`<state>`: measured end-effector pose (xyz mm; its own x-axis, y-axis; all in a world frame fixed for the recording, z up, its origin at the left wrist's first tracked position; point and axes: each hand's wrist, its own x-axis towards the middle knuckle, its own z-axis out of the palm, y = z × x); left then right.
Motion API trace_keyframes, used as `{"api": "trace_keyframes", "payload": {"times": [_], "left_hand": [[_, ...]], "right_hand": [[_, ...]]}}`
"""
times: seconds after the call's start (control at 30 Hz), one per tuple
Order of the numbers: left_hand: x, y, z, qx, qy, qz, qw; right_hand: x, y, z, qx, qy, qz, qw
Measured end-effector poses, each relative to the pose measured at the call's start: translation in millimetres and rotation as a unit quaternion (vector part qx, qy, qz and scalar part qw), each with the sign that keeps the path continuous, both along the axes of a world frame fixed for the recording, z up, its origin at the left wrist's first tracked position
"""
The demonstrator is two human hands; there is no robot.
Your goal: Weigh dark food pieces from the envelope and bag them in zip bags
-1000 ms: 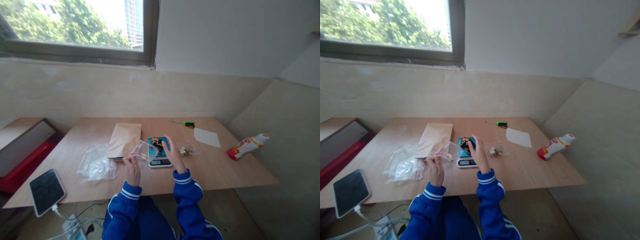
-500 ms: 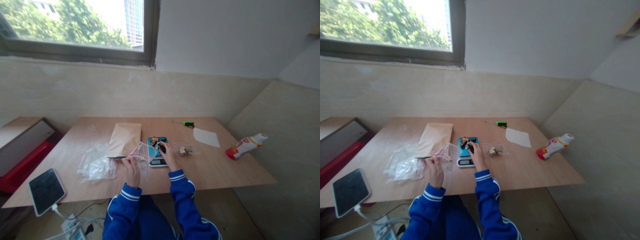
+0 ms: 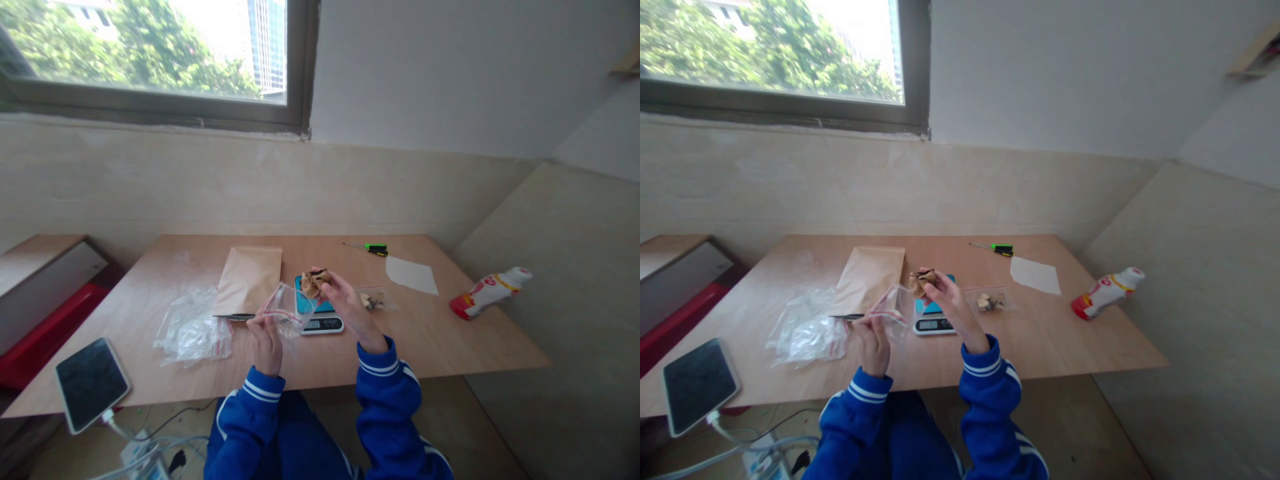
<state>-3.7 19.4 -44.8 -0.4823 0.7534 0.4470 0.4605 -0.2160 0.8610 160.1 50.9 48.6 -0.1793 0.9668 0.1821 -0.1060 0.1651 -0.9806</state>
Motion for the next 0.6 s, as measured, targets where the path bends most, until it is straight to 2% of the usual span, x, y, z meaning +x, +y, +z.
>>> {"api": "trace_keyframes", "payload": {"times": [0.13,0.2,0.27,0.4,0.5,0.6], "left_hand": [[6,0,7.2,0.043,-0.026,-0.045,0.998],[7,0,8.8,0.053,-0.044,-0.057,0.996],[6,0,7.8,0.05,-0.065,-0.058,0.995],[2,0,2.1,0.02,-0.111,0.005,0.994],[0,0,-0.5,0.008,-0.143,0.064,0.988],[1,-1,-0.1,0.011,-0.154,0.088,0.984]], "right_hand": [[-9,-5,5.3,0.047,-0.173,-0.002,0.984],[-10,-1,2.3,0.073,-0.199,-0.006,0.977],[-9,9,-6.0,0.097,-0.177,-0.024,0.979],[-1,39,-42.5,0.101,-0.15,-0.144,0.973],[0,60,-77.0,0.113,-0.275,-0.186,0.936],[-7,73,-101.5,0.13,-0.423,-0.162,0.882]]}}
